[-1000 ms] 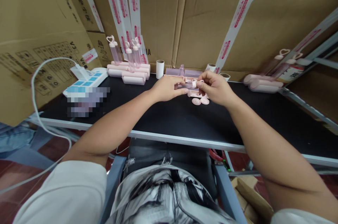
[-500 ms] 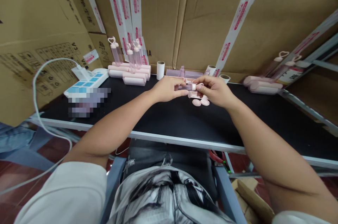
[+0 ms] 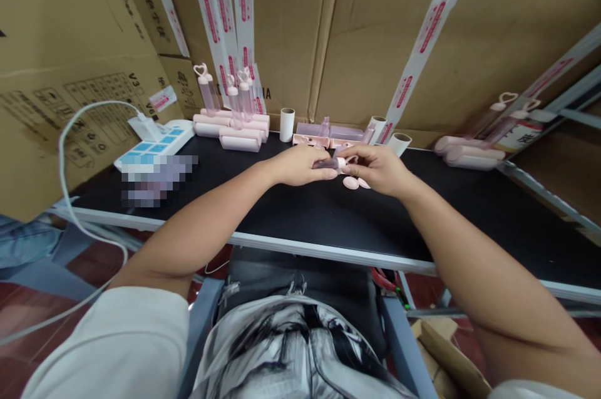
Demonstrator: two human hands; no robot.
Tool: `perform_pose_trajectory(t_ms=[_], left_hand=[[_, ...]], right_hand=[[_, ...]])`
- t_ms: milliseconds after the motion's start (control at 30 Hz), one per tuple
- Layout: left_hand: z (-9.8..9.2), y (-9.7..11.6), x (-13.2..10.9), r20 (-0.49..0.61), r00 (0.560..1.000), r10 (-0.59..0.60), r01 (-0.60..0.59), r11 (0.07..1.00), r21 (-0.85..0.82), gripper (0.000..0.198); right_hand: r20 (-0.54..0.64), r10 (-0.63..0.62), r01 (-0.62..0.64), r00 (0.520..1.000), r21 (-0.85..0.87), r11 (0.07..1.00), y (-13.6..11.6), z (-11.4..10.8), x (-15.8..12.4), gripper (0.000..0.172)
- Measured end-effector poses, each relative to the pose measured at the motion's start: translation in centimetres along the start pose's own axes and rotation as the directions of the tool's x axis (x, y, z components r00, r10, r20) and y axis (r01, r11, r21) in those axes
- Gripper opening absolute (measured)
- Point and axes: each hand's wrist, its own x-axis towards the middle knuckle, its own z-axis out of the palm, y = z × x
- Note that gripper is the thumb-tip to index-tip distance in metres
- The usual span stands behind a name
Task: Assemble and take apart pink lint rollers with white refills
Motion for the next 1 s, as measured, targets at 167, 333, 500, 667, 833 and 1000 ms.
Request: perform_pose_trajectory(t_ms=[167, 333, 500, 667, 833, 1000], left_hand=[[-0.2, 0.2, -0.1, 0.04, 0.999, -0.025, 0.025, 1.0, 0.015, 0.042], [-0.3, -0.2, -0.1, 0.049, 0.999, -0.017, 0.017, 1.0, 0.008, 0.041], [-0.3, -0.7, -0.1, 0.098, 0.995, -0.005, 0.002, 1.0, 0.026, 0.039], [-0.6, -0.2, -0.1, 0.102, 0.995, -0.018, 0.004, 0.991, 0.133, 0.038], [-0.7, 0.3, -0.1, 0.114, 0.992, -0.044, 0.017, 0.974, 0.227, 0.038], [-0.5, 0.7, -0.1, 0.1, 0.992, -0.079, 0.039, 0.935, 0.352, 0.042]], right_hand=[[-0.01, -0.121, 0.119, 0.993, -0.111, 0.987, 0.2, 0.5, 0.0, 0.02], [-0.011, -0.24, 0.231, 0.971, -0.225, 0.946, 0.0, 0.8, -0.1, 0.018], [0.018, -0.273, 0.265, 0.962, -0.315, 0.911, 0.2, 1.1, -0.4, 0.021], [0.018, -0.214, 0.209, 0.977, -0.314, 0.926, -0.2, 1.4, -0.7, 0.024], [-0.017, -0.012, 0.009, 1.0, -0.211, 0.977, -0.6, 1.7, -0.8, 0.025], [-0.014, 0.144, -0.145, 0.989, -0.082, 0.986, -1.4, 1.7, -0.8, 0.043]])
